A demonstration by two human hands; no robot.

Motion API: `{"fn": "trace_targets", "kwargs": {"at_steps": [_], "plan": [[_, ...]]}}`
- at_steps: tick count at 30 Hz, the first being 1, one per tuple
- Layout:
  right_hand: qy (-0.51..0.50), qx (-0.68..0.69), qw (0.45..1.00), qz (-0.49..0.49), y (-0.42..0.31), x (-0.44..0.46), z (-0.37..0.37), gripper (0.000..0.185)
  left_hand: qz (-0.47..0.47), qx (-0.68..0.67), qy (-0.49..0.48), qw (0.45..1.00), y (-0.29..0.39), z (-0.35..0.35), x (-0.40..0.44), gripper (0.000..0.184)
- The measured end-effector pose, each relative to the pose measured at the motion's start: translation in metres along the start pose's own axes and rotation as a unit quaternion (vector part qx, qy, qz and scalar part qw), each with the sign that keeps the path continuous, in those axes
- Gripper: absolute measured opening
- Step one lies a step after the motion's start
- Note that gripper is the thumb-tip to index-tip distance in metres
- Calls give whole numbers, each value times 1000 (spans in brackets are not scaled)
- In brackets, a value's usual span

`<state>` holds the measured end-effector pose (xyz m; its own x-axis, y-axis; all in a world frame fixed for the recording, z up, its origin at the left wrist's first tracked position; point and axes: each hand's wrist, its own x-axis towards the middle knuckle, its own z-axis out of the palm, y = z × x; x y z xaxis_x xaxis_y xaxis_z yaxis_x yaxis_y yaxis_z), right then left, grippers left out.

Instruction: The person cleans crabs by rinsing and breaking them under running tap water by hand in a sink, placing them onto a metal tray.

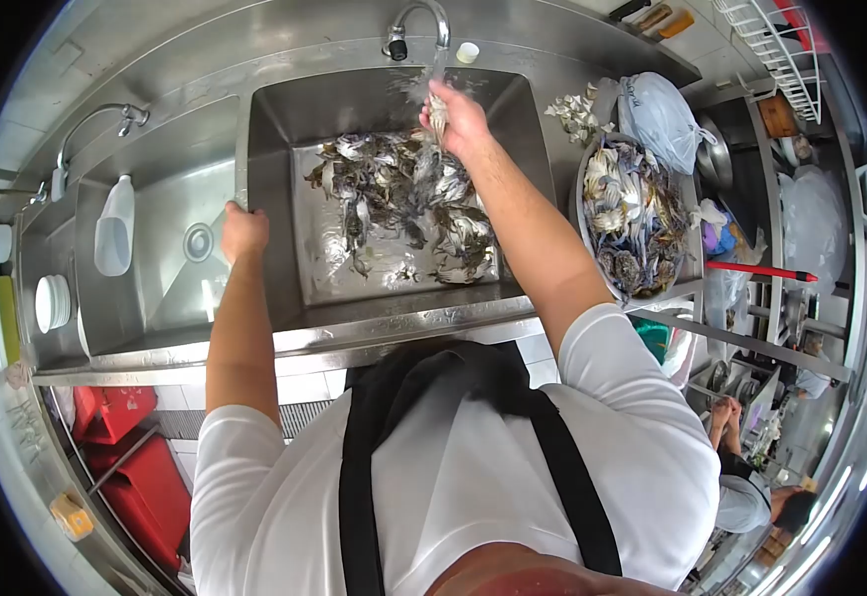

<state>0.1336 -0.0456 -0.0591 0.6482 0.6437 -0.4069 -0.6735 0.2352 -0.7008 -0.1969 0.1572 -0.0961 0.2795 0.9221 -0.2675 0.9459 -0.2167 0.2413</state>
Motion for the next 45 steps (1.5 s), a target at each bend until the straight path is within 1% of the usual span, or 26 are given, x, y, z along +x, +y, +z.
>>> {"fn": "trace_targets", "kwargs": {"at_steps": [1,2,3,6,7,9,10,11,13,14,15,17,18,21,27,32,34,35,38,41,43,44,45], "plan": [[11,37,999,16,3,0,-6,15,-2,-4,4,1000,2,-4,-3,49],[1,44,999,16,5,0,-11,17,-6,-7,7,1000,2,-4,-5,45],[5,41,999,17,6,0,-16,17,-6,-8,2,1000,2,-2,-6,45],[-49,-7,999,-1,7,-1,-18,22,-16,-2,5,1000,3,0,2,46],[-51,-9,999,7,7,-2,-19,22,-16,1,6,1000,3,1,4,45],[-81,-4,997,-15,10,-5,-22,26,-29,11,-1,1000,2,3,1,45],[-82,7,997,-2,10,-6,-24,30,-29,16,-2,999,4,2,3,46],[-80,13,997,5,10,-4,-27,30,-25,23,-3,999,5,1,3,46],[-107,-3,994,-1,11,-2,-34,34,-24,38,1,999,4,4,3,46],[-121,19,992,-28,13,0,-35,35,-22,41,10,999,8,4,4,46],[-116,26,992,-30,12,2,-36,35,-17,48,9,999,12,3,3,46],[-118,-6,992,-32,10,5,-39,35,-32,54,11,998,17,-1,-1,45],[-104,-8,994,-29,7,3,-37,32,-26,58,10,998,18,0,-1,45],[-82,-28,996,-30,9,11,-46,33,-26,57,17,998,18,3,2,45],[-105,-44,992,-57,14,8,-44,34,-32,71,17,997,18,4,1,46],[-109,-45,992,-45,19,6,-45,36,-28,67,20,997,17,5,1,46],[-76,-60,995,-13,19,0,-43,36,-30,67,22,997,16,6,2,46],[-77,-61,995,-12,20,-2,-43,36,-32,68,26,997,16,6,2,46],[-66,-53,996,-11,26,-6,-43,33,-37,65,23,997,18,4,-1,47],[-58,-69,995,-30,27,-10,-45,29,-34,74,29,996,18,5,-1,47],[-79,-45,995,-30,27,-11,-45,27,-30,69,27,997,17,6,0,47],[-54,-29,998,-30,29,-11,-45,21,-29,66,28,997,16,7,0,48],[-54,-30,998,-30,28,-11,-44,21,-29,66,28,997,15,7,1,48]]}}
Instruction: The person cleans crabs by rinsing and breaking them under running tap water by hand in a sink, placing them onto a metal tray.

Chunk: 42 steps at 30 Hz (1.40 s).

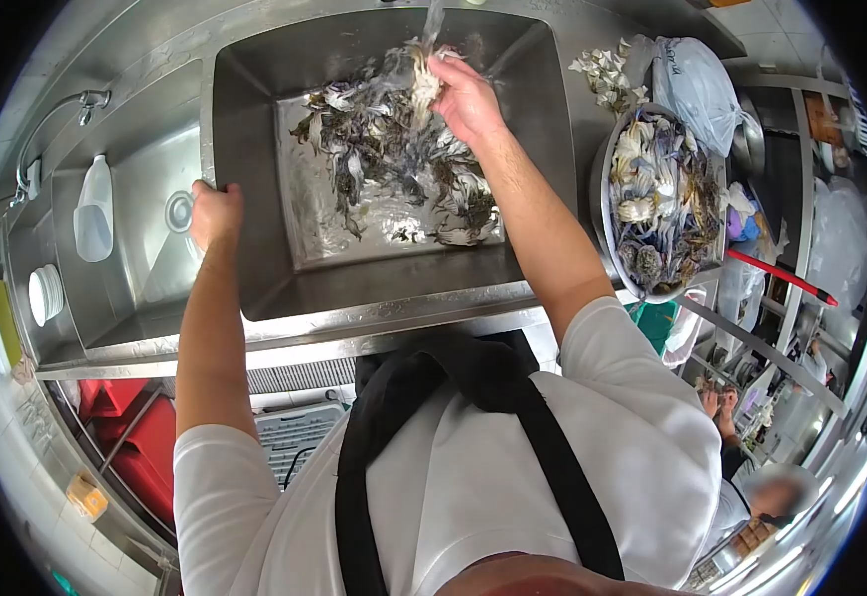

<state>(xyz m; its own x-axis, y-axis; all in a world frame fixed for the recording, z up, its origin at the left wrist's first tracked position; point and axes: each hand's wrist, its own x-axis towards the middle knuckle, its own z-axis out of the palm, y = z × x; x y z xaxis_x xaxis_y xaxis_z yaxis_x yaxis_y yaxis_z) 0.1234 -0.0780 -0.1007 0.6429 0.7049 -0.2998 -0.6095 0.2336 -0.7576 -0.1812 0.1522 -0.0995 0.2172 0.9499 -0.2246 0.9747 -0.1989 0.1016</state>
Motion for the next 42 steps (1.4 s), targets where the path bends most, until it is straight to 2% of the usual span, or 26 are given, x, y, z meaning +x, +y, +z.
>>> {"fn": "trace_targets", "kwargs": {"at_steps": [6,9,11,14,17,21,27,30,33,35,38,42], "plan": [[-8,54,998,38,-8,-5,7,23,7,7,9,1000,0,1,-1,48],[-12,50,998,47,-8,-3,3,23,3,11,11,1000,0,1,-1,48],[-31,-10,999,24,-7,-2,2,25,5,6,9,1000,1,-1,-3,47],[-32,-30,999,22,-10,-4,4,26,2,7,7,1000,2,-2,-3,47],[-18,29,998,49,-12,1,5,26,-2,7,8,1000,2,-3,-3,47],[-47,-11,998,32,-6,5,7,24,-1,5,7,1000,1,-1,-1,48],[2,12,999,35,-5,13,11,17,2,0,9,1000,0,-2,0,48],[-39,65,997,15,-4,16,11,21,-3,6,2,1000,2,-4,-2,47],[8,98,995,29,-5,15,15,30,-4,6,1,1000,4,-6,-3,47],[78,98,992,24,-6,15,19,37,-14,-6,-10,1000,6,-10,-6,47],[61,90,994,17,-2,22,12,44,-13,6,-5,1000,3,-6,-2,48],[18,77,997,10,-3,23,10,44,-14,5,-11,1000,4,-7,-2,49]]}}
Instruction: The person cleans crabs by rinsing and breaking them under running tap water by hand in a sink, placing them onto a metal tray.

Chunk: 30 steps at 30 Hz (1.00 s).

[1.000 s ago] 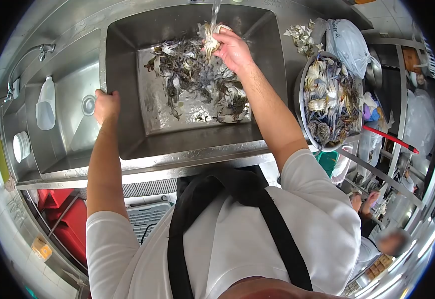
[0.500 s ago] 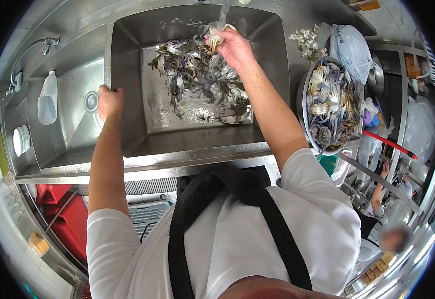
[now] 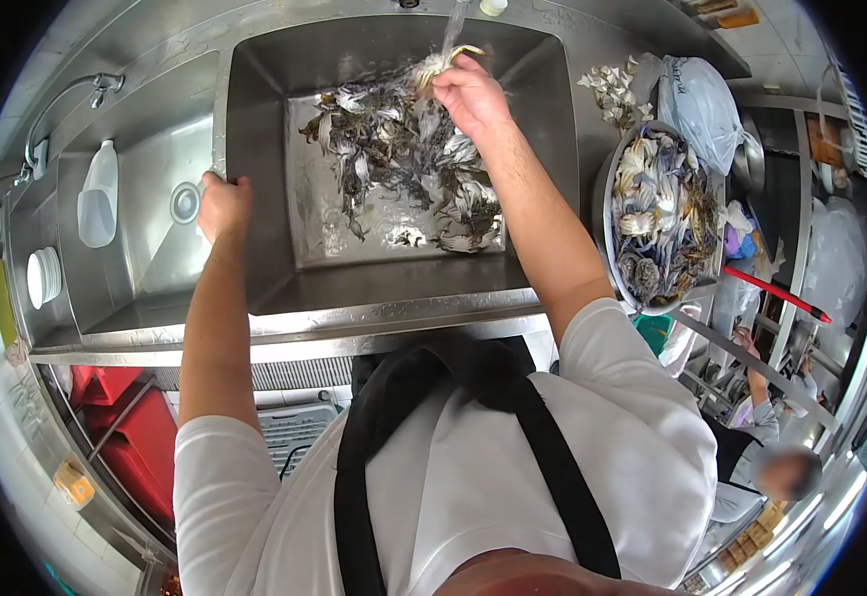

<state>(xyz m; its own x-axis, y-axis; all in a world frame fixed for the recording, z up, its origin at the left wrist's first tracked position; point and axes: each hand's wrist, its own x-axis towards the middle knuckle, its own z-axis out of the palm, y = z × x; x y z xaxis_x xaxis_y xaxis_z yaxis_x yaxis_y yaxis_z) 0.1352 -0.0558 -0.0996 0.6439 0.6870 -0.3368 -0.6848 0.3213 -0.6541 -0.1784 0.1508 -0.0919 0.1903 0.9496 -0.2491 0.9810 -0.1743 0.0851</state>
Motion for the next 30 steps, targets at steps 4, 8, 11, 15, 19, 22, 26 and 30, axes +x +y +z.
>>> {"fn": "trace_targets", "kwargs": {"at_steps": [4,8,11,15,19,22,26,30], "plan": [[-11,-47,999,7,-4,-7,9,43,-2,4,-3,1000,1,-1,-1,50],[13,-77,997,14,0,-7,10,44,8,1,-2,1000,-2,2,3,51],[9,-101,995,-2,4,-6,6,46,2,3,-4,1000,-1,1,2,51],[4,-118,993,1,3,-8,7,51,3,7,0,1000,-2,3,2,51],[-3,-93,996,9,2,-8,5,60,1,0,-7,1000,-1,1,1,50],[-2,-61,998,-1,5,-2,2,64,-5,3,-11,1000,1,-2,0,49],[8,-43,999,-8,-2,-12,10,54,-9,5,-5,1000,2,-2,-2,48],[-10,-21,1000,-4,4,0,-3,59,0,5,-6,1000,-1,1,1,48]]}}
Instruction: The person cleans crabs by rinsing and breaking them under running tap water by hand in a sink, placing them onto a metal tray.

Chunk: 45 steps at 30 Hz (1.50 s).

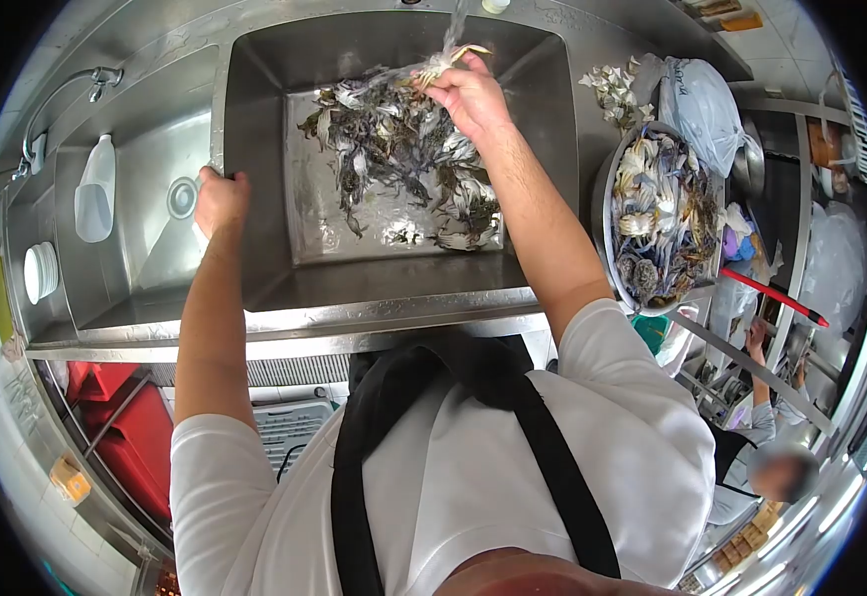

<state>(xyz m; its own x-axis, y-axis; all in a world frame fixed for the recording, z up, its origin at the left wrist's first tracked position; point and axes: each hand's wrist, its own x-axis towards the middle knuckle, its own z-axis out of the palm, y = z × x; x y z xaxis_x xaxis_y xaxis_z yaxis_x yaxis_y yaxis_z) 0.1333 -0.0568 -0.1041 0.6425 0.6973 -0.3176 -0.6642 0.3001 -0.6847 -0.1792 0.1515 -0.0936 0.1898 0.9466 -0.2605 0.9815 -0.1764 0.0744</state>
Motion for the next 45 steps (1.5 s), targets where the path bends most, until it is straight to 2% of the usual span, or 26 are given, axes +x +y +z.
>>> {"fn": "trace_targets", "kwargs": {"at_steps": [6,12,14,18,20,27,29,32,35,38,41,45], "plan": [[-8,-4,1000,0,-1,-4,1,58,0,-7,5,1000,0,-1,-1,49],[-27,4,999,20,-11,-11,11,49,6,-8,10,1000,0,0,0,49],[12,40,999,15,-17,-20,21,43,4,-17,4,1000,0,-2,-1,49],[5,82,997,8,-11,-14,12,45,2,-11,4,1000,1,-2,-1,49],[-46,45,998,-1,-10,-9,8,52,2,-12,2,1000,3,-5,-4,48],[-48,-4,999,11,-11,-15,14,45,7,-10,10,1000,0,0,0,48],[-75,41,996,36,-16,-16,14,51,2,-6,7,1000,1,-1,-2,47],[-71,89,993,30,-17,-15,13,46,3,-6,9,1000,2,-2,-2,47],[-50,12,999,-11,-17,-16,18,44,2,0,10,1000,2,-1,-2,48],[-11,53,998,-21,-17,-23,25,36,1,0,10,1000,3,-3,-3,48],[-6,54,999,3,-17,-19,21,37,3,0,11,1000,3,-2,-3,48],[-56,1,998,-3,-19,-19,19,39,7,-2,15,1000,2,-1,-2,48]]}}
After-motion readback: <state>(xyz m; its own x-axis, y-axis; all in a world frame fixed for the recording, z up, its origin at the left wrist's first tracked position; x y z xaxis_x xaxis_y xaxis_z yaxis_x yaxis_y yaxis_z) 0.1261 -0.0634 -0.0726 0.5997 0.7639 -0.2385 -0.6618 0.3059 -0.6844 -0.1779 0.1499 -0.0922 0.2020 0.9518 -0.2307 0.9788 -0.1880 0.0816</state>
